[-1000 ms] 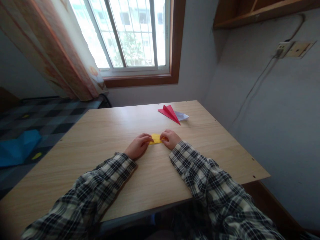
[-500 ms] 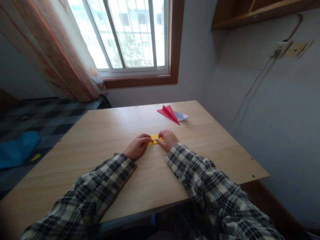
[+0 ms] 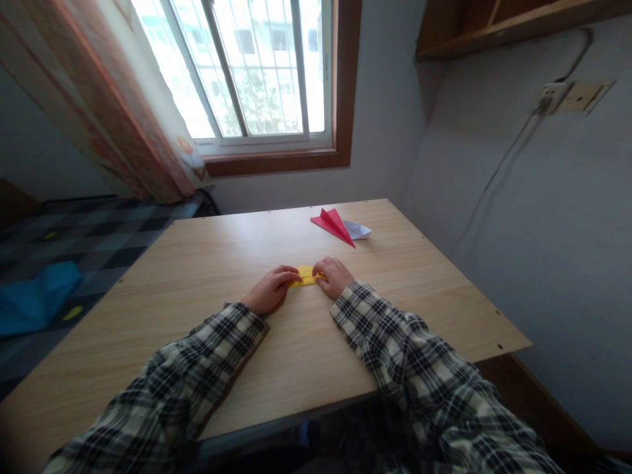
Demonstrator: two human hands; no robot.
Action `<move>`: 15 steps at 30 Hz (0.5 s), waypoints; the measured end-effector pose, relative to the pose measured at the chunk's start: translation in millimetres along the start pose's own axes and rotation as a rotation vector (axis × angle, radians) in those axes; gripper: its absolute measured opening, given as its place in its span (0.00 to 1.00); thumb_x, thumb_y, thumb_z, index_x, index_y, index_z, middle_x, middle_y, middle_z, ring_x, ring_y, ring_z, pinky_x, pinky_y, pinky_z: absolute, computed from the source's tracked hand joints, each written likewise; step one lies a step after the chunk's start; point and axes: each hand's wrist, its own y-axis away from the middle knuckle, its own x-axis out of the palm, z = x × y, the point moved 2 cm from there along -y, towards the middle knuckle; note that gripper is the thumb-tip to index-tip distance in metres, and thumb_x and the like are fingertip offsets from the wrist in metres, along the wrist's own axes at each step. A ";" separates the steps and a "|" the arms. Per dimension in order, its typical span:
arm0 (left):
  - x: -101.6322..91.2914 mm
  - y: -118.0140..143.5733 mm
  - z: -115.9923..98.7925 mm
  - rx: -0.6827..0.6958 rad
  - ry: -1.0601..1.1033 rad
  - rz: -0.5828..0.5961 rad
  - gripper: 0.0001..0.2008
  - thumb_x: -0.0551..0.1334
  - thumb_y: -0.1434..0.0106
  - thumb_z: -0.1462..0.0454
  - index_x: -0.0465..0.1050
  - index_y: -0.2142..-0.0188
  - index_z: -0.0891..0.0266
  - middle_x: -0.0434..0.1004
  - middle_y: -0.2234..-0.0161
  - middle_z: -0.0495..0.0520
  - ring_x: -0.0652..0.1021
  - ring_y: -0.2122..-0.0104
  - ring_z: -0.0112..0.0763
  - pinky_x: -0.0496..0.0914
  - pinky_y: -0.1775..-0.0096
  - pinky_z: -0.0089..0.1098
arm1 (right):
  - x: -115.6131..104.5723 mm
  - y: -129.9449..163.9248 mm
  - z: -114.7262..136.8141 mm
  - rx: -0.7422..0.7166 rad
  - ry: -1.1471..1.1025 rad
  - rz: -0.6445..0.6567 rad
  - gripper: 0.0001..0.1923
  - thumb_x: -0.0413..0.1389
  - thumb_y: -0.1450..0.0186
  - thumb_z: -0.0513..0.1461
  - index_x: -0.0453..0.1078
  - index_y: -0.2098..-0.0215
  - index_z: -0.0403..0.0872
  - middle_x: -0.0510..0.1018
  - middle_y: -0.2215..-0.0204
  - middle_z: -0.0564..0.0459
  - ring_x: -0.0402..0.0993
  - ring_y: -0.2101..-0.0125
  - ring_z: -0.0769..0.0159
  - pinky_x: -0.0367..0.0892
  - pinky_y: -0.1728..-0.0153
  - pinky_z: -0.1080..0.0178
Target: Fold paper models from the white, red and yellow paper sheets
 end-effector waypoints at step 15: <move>-3.2 1.1 -7.7 0.020 -0.067 0.003 0.17 0.53 0.40 0.74 0.78 0.59 0.62 0.79 0.55 0.56 0.76 0.53 0.34 0.70 0.45 0.41 | 1.2 -18.2 24.0 0.220 0.209 0.028 0.15 0.51 0.30 0.44 0.74 0.51 0.48 0.76 0.56 0.47 0.70 0.54 0.61 0.63 0.52 0.62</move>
